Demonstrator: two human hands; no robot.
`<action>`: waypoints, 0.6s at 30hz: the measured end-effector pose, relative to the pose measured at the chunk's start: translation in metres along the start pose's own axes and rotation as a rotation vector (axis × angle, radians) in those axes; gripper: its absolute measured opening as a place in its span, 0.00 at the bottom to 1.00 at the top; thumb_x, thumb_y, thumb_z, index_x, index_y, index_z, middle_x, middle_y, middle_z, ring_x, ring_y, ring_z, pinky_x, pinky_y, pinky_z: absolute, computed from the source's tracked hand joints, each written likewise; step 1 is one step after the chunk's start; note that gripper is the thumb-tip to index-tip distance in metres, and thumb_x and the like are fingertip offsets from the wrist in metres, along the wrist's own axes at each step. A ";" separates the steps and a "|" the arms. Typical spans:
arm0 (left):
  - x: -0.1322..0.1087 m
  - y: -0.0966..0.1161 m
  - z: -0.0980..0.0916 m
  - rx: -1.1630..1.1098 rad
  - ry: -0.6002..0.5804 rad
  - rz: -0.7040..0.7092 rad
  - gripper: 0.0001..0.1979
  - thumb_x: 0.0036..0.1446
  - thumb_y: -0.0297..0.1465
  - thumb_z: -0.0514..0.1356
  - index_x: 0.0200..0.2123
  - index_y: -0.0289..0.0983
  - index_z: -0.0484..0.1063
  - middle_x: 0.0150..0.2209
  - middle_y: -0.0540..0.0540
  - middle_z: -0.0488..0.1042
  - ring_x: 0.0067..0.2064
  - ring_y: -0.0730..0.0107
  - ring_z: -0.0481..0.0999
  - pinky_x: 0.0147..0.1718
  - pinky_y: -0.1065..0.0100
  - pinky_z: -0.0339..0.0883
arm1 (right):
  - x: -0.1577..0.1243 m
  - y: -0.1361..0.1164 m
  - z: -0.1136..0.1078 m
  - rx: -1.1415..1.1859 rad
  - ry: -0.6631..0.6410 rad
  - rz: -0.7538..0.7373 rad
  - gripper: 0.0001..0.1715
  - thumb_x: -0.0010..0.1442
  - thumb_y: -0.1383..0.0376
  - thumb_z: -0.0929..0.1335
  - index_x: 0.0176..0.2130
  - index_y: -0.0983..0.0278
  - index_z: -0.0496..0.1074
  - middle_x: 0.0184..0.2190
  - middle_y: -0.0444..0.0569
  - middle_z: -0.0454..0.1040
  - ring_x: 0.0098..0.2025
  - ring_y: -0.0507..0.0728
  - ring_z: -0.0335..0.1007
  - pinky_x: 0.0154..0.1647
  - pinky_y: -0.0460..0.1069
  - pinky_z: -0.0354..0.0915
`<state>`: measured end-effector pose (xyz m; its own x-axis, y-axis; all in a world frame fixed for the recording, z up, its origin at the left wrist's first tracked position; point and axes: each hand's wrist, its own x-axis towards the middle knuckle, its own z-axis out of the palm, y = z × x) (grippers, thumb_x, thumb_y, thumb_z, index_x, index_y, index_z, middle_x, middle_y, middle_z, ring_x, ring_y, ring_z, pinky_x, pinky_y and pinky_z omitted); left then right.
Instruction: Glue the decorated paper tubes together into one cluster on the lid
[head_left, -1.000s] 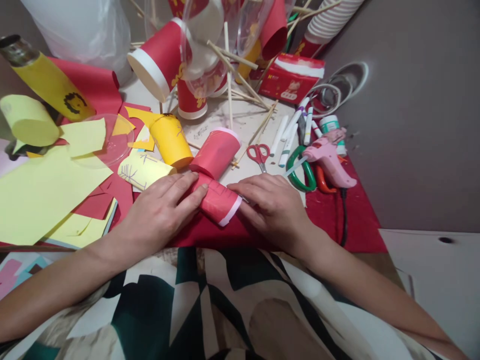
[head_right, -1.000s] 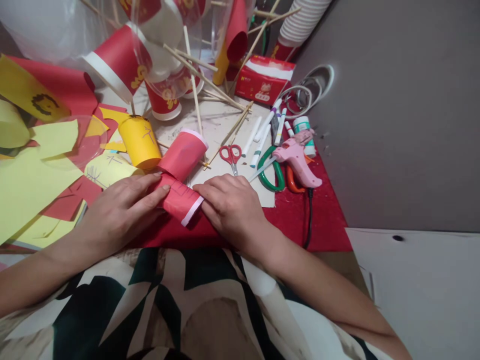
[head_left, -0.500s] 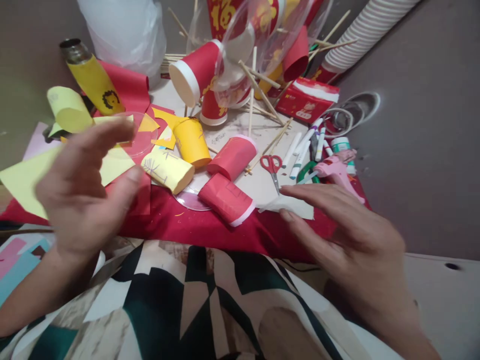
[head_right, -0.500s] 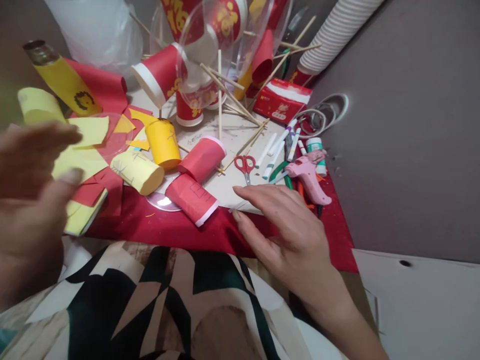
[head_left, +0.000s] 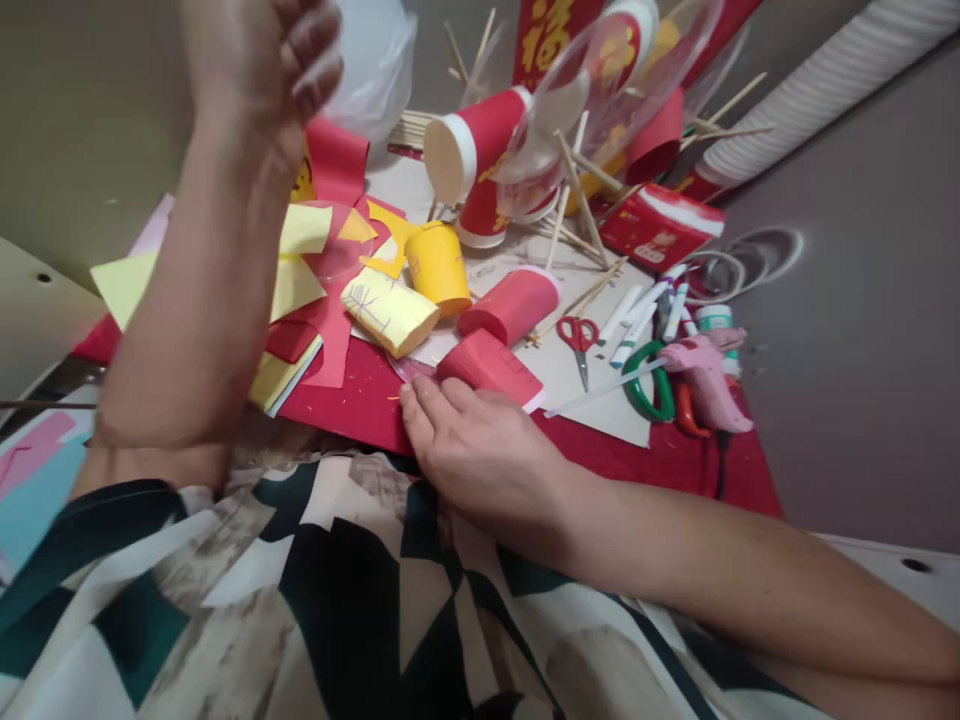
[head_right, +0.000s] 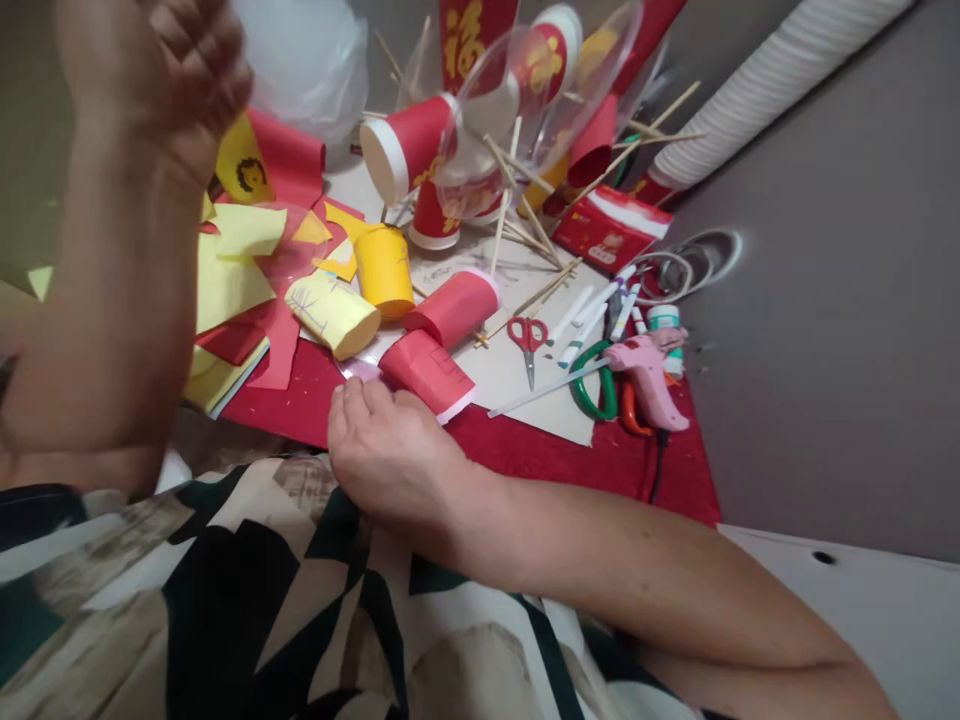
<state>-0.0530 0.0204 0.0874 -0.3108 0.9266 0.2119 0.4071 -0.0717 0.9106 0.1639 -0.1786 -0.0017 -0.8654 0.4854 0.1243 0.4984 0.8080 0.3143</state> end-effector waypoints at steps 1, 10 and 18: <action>-0.014 -0.002 -0.003 0.000 -0.060 0.008 0.20 0.76 0.31 0.43 0.66 0.33 0.60 0.56 0.47 0.76 0.49 0.78 0.81 0.43 0.72 0.76 | 0.002 -0.002 0.000 -0.009 -0.047 -0.009 0.27 0.68 0.76 0.58 0.59 0.80 0.75 0.56 0.75 0.78 0.45 0.67 0.81 0.31 0.53 0.73; -0.076 -0.085 -0.013 0.200 -0.524 -0.049 0.34 0.61 0.33 0.67 0.68 0.32 0.65 0.27 0.51 0.73 0.28 0.68 0.74 0.29 0.68 0.64 | 0.019 -0.011 0.014 0.005 -0.189 0.078 0.30 0.66 0.78 0.57 0.62 0.85 0.71 0.59 0.84 0.72 0.33 0.63 0.84 0.21 0.49 0.72; -0.065 -0.091 -0.003 -0.161 -0.744 -0.112 0.36 0.51 0.28 0.70 0.64 0.36 0.67 0.24 0.54 0.72 0.25 0.71 0.72 0.28 0.69 0.67 | 0.028 -0.004 0.010 0.060 -0.333 0.062 0.30 0.69 0.76 0.56 0.64 0.85 0.68 0.60 0.82 0.71 0.33 0.63 0.85 0.21 0.50 0.74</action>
<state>-0.0730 -0.0341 -0.0082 0.3402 0.9316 -0.1279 0.2598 0.0376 0.9649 0.1384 -0.1644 -0.0092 -0.7739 0.6085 -0.1756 0.5602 0.7870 0.2586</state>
